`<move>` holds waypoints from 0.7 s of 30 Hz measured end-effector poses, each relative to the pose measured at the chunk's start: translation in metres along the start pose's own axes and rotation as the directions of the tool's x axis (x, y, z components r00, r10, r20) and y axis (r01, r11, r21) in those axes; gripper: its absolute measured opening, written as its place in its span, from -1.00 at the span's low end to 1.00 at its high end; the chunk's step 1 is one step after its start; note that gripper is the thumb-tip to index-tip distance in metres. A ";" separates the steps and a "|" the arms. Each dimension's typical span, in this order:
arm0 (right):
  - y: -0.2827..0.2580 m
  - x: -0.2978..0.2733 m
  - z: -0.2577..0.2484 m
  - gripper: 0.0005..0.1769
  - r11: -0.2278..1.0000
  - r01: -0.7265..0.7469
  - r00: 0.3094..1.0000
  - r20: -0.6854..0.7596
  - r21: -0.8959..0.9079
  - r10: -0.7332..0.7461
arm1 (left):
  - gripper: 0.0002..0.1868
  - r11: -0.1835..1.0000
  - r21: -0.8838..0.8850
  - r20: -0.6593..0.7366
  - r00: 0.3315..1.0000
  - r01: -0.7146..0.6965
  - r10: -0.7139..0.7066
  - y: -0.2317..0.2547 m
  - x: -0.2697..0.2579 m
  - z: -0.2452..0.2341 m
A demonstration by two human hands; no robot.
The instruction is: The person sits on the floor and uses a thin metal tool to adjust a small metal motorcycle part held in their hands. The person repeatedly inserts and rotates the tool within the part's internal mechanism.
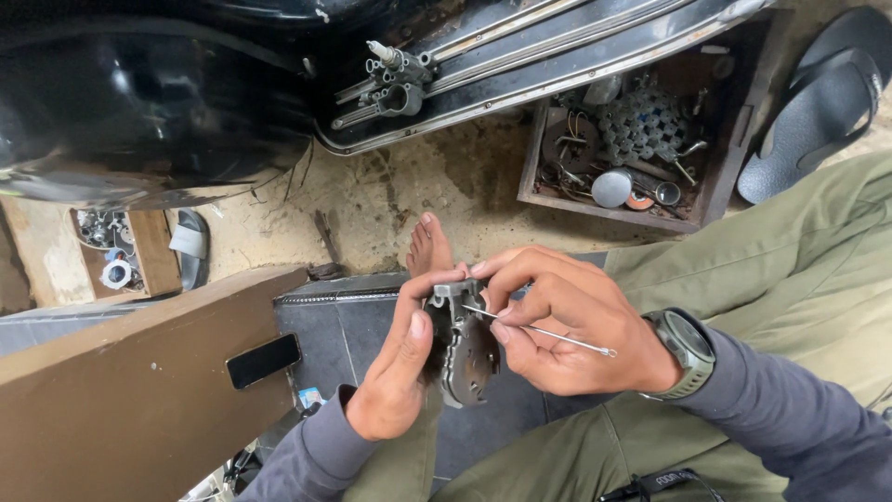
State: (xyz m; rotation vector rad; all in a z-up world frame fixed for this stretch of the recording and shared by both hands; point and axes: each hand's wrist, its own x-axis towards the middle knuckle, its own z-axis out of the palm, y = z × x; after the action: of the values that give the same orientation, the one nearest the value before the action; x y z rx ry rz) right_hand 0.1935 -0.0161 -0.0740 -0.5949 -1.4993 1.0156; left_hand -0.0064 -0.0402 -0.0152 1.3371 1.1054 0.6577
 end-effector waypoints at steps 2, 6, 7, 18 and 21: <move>0.000 0.000 0.000 -0.87 1.000 0.003 1.000 -0.003 0.001 -0.003 | -0.46 0.999 -0.013 0.007 0.999 0.048 -0.048 -0.003 0.000 -0.002; -0.001 0.002 -0.002 -0.89 1.000 0.013 1.000 0.002 0.018 -0.013 | -0.38 0.974 -0.088 -0.023 0.977 0.210 -0.213 -0.015 -0.006 -0.006; -0.001 0.002 -0.002 -0.89 1.000 0.014 1.000 0.003 0.018 -0.014 | -0.38 0.974 -0.088 -0.023 0.977 0.209 -0.212 -0.017 -0.006 -0.006; -0.002 0.002 -0.005 -0.92 0.996 0.055 0.998 0.013 0.074 -0.056 | -0.44 0.987 -0.100 -0.071 0.989 0.123 -0.130 -0.027 -0.009 -0.006; -0.002 0.000 -0.004 -0.91 0.995 0.064 0.997 0.031 0.082 -0.067 | -0.43 0.989 -0.062 -0.090 0.986 0.136 -0.141 -0.028 -0.010 -0.006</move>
State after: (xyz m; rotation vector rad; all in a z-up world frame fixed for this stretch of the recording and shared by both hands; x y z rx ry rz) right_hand 0.1973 -0.0158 -0.0724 -0.4704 -1.4901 1.0344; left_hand -0.0214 -0.0510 -0.0391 1.1799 1.2359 0.6497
